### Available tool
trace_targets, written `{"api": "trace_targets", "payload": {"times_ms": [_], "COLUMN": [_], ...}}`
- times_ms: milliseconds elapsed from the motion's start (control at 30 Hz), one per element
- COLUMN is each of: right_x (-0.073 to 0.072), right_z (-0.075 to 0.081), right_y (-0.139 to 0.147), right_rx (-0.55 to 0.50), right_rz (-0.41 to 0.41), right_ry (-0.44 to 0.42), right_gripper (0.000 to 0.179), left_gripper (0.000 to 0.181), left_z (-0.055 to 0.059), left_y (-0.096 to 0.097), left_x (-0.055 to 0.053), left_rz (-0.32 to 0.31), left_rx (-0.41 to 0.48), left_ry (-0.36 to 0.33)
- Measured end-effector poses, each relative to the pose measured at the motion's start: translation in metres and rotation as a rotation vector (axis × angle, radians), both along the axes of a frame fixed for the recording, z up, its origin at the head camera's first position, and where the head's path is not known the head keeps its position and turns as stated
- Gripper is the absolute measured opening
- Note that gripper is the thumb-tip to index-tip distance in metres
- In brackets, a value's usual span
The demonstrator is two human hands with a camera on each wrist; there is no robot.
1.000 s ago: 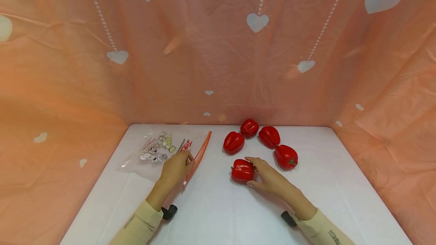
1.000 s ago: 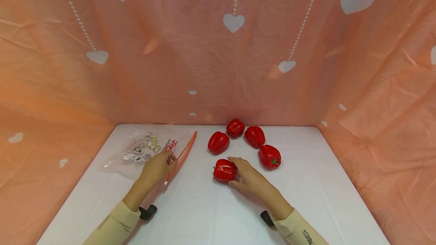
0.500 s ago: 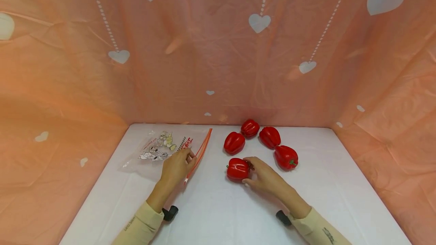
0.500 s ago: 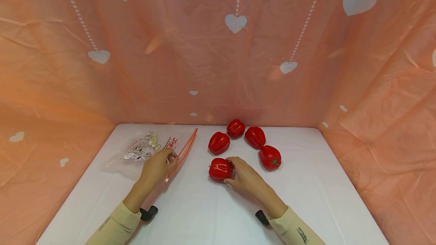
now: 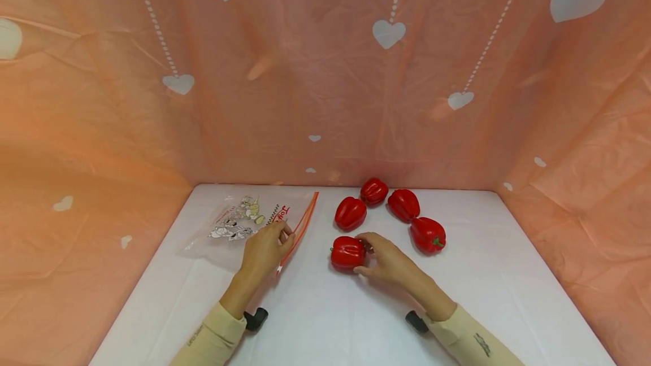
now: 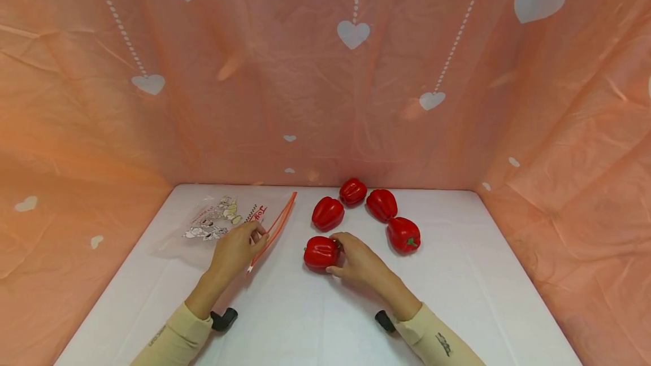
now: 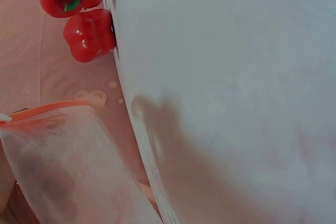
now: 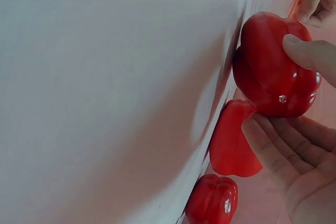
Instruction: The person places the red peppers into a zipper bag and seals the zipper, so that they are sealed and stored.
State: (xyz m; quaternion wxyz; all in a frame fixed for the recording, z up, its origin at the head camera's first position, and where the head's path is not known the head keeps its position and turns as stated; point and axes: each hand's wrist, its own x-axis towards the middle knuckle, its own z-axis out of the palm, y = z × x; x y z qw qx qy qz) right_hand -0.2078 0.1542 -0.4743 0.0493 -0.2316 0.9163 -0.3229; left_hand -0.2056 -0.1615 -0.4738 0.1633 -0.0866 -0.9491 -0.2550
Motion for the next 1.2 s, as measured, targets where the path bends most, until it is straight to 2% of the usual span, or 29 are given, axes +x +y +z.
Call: {"api": "trace_targets", "payload": {"times_ms": [233, 367, 1200], "right_x": [-0.003, -0.005, -0.019], "right_z": [0.0, 0.001, 0.007], "right_y": [-0.006, -0.01, -0.05], "right_rx": [-0.017, -0.062, -0.283], "right_rz": [0.029, 0.042, -0.012], "right_ry": [0.043, 0.062, 0.085], "right_gripper": [0.07, 0.068, 0.066], "left_gripper": [0.009, 0.009, 0.008], "left_z": [0.001, 0.001, 0.001], "left_y": [0.001, 0.002, 0.007], "left_x": [0.0, 0.0, 0.003], "left_rz": [-0.005, -0.006, -0.011], "left_rx": [0.008, 0.007, 0.002], "left_ry": [-0.01, 0.002, 0.006]}}
